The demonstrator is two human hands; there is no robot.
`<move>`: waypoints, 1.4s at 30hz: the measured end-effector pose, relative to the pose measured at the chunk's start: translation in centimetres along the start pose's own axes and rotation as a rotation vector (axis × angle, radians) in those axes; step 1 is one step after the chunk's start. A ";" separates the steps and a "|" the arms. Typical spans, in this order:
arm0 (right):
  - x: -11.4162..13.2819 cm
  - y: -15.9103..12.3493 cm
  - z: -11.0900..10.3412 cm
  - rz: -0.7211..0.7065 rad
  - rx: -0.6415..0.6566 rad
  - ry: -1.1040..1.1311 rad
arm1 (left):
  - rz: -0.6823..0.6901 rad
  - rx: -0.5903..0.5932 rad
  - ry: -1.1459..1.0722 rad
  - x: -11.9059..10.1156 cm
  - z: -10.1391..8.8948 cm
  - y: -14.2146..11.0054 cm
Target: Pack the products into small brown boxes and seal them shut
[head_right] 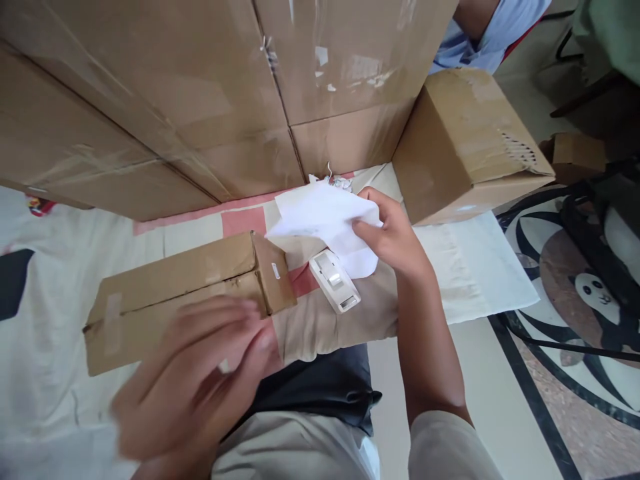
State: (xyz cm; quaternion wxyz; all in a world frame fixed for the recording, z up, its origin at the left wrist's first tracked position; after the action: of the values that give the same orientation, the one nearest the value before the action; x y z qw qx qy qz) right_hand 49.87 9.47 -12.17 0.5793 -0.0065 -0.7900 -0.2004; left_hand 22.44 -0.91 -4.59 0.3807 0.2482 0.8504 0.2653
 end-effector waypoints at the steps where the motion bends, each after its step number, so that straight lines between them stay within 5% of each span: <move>1: -0.1 -0.1 -0.2 -0.006 0.017 0.016 | 0.057 -0.026 -0.013 -0.2 1.5 0.9; 3: -0.3 -0.5 -0.4 -0.027 0.027 0.044 | 0.112 -0.043 0.051 -0.1 4.2 2.6; 7: -0.1 -1.2 -0.6 0.059 0.073 0.250 | 0.005 0.054 0.301 0.6 6.8 4.8; 11: 0.5 -1.7 -0.8 0.199 0.211 0.496 | 0.041 0.032 0.304 0.7 7.0 4.8; 15: 0.6 -1.8 -0.9 0.271 0.180 0.537 | 0.103 0.060 0.265 0.7 6.8 4.4; 24: 0.2 -1.1 -1.2 0.215 0.147 0.475 | -0.014 0.033 0.111 0.6 6.2 5.0; 31: -1.4 1.3 -2.3 -0.098 -0.352 -0.266 | -0.088 -0.166 -0.031 1.0 5.8 4.6; 35: 1.4 -0.3 -2.4 -0.355 -0.545 -0.245 | 0.065 -0.287 0.008 1.3 5.9 3.9; 37: 2.8 -1.3 -2.0 -0.334 -0.390 -0.012 | 0.148 -0.321 0.033 1.5 5.8 3.5; 42: 3.9 -3.0 0.7 0.051 0.741 0.549 | 0.349 -0.230 0.109 1.8 5.4 2.8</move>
State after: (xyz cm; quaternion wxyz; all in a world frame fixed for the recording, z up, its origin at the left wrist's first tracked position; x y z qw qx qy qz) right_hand 47.19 6.10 -9.69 0.7350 0.2352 -0.6254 0.1156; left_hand 26.26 3.68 -6.82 0.3083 0.3320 0.7779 0.4355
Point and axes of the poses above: each hand's wrist, its own y-axis towards the middle knuckle, its own z-axis out of the palm, x = y × z, the point moved 1 cm from there along y, towards the middle knuckle, and after that the axes turned 11 degrees about -x, right-handed, at the moved point
